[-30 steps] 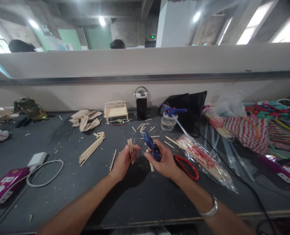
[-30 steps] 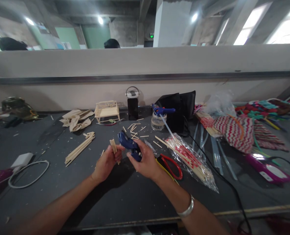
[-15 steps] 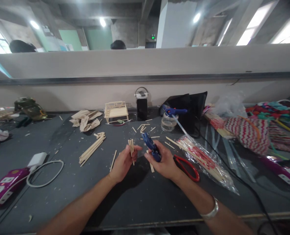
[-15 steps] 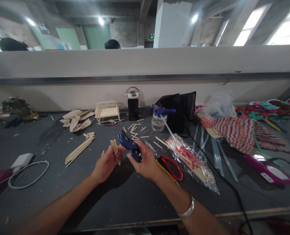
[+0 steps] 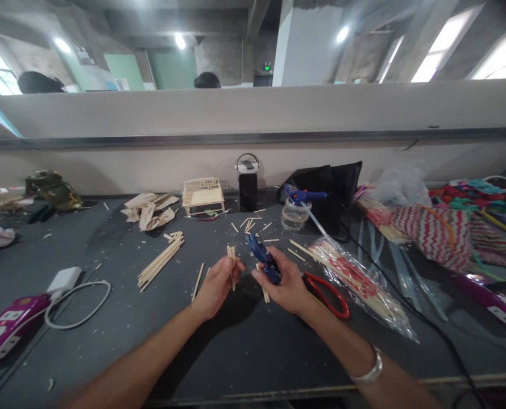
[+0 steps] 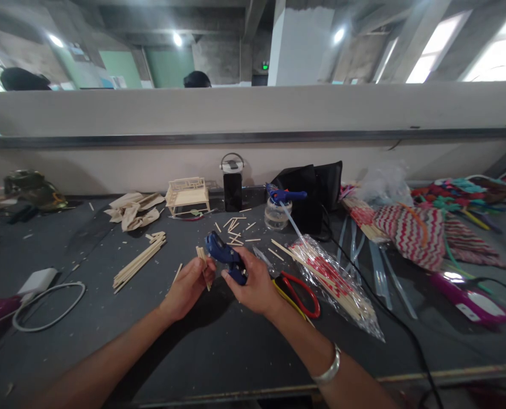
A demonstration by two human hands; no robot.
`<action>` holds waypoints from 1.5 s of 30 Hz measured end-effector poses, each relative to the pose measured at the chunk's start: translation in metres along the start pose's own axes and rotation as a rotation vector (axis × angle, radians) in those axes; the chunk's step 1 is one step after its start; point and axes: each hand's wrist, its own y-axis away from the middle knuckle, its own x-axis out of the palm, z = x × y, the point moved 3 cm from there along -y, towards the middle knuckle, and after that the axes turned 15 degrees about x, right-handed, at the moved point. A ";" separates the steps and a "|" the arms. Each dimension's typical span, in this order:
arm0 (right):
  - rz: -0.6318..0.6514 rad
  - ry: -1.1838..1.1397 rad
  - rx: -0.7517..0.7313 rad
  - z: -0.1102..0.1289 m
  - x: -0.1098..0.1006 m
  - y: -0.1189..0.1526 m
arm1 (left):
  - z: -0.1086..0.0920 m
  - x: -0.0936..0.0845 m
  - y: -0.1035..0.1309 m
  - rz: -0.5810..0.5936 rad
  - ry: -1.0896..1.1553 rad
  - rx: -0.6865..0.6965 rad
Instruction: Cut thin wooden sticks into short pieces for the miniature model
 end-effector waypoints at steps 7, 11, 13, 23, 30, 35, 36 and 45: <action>-0.010 0.002 -0.004 -0.003 0.001 0.000 | 0.002 0.000 -0.001 -0.004 0.043 0.010; -0.011 0.012 -0.003 -0.002 0.001 0.000 | 0.002 0.000 -0.001 -0.008 0.107 -0.009; -0.015 0.010 -0.001 -0.002 0.001 0.001 | 0.001 0.000 -0.001 -0.012 0.124 -0.009; -0.018 0.002 -0.005 -0.002 0.001 0.001 | -0.002 0.003 -0.002 -0.026 0.088 0.036; -0.008 -0.009 0.017 -0.002 0.001 0.001 | 0.000 0.002 -0.002 0.007 0.020 0.063; -0.001 -0.034 0.022 0.002 0.001 0.000 | -0.001 0.001 -0.003 0.021 0.009 0.031; 0.000 -0.053 0.031 0.002 0.001 0.001 | -0.002 0.002 -0.002 0.029 0.005 0.016; 0.074 -0.440 0.140 0.009 -0.007 0.004 | -0.017 0.022 0.013 0.269 0.173 -0.235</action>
